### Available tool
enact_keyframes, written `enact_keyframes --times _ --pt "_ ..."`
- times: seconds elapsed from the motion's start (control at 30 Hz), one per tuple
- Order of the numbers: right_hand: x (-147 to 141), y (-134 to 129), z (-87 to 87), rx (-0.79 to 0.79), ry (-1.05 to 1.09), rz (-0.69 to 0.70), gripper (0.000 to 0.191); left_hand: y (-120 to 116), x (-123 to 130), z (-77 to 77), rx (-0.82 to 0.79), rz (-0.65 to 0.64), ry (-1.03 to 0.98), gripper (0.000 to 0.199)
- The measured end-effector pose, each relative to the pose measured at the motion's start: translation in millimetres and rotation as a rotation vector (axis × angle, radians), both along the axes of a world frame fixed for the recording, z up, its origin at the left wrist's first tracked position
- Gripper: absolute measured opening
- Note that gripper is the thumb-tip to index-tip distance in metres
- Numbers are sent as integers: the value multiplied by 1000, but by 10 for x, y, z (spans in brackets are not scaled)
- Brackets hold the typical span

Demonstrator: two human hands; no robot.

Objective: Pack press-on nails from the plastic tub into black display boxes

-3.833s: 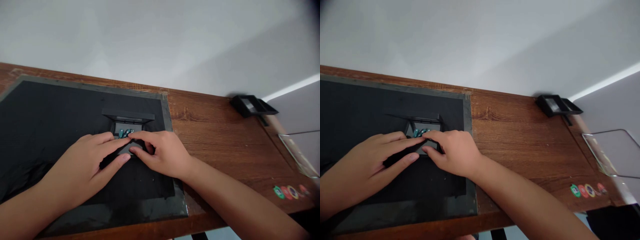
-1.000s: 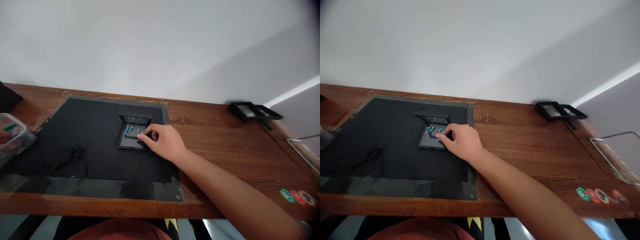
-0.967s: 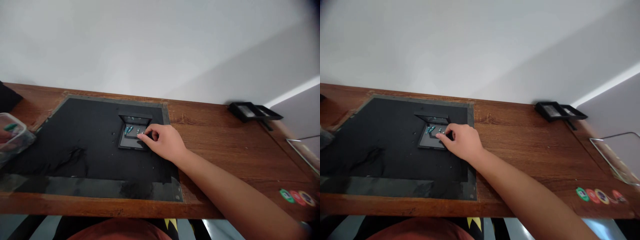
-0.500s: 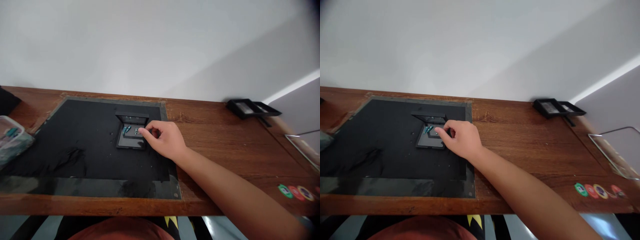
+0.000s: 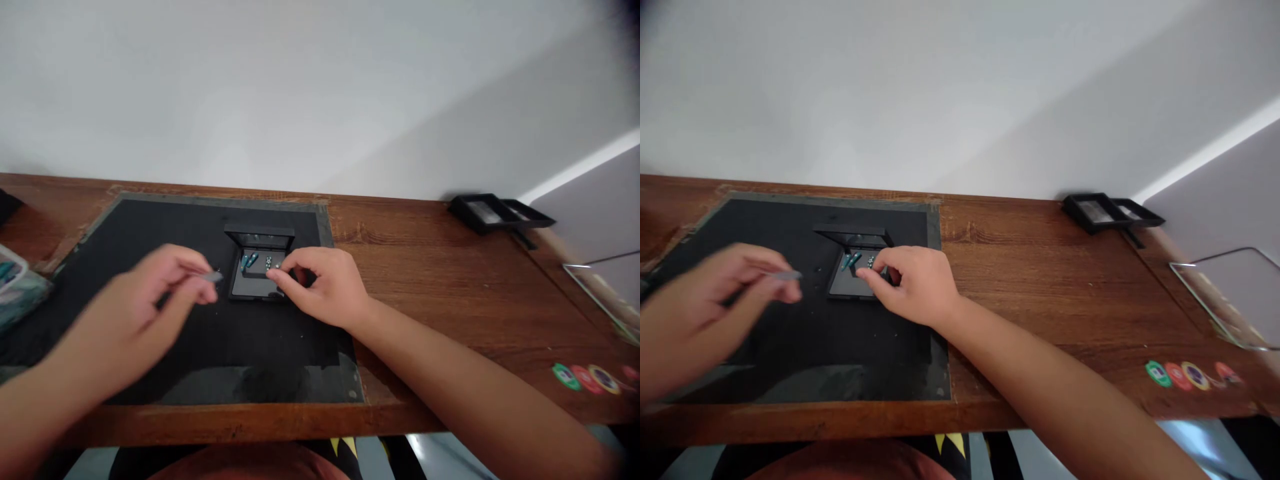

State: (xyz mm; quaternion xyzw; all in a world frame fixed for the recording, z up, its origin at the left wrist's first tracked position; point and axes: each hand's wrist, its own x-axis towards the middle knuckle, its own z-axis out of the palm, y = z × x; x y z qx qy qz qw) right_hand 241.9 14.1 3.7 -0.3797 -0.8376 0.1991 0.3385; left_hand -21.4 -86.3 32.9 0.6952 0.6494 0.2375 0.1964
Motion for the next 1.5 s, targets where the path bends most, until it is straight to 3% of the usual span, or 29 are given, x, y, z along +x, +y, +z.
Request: enact_keyframes --times 0.07,0.17,0.3,0.5,0.87,1.07,1.27,1.5 --pt "4 -1 -21 84 81 53 29 252 246 18 -76 -180 -11 22" --pt "10 5 -45 240 201 194 31 421 454 -6 -104 -309 -95 19" --pt "0 6 -83 353 193 298 26 464 484 -69 -117 -330 -164 17" --pt "-11 18 -133 296 135 286 20 470 472 -173 -25 -307 -223 12" --pt "22 12 -103 314 93 344 21 458 490 -111 68 -354 -301 17" --pt "40 -2 -26 290 112 374 11 383 474 -134 100 -380 -324 14" --pt "37 -24 21 275 142 358 7 354 481 -204 267 -347 -334 23" --pt "57 -20 1 268 186 370 7 374 469 -185 275 -398 -338 32"
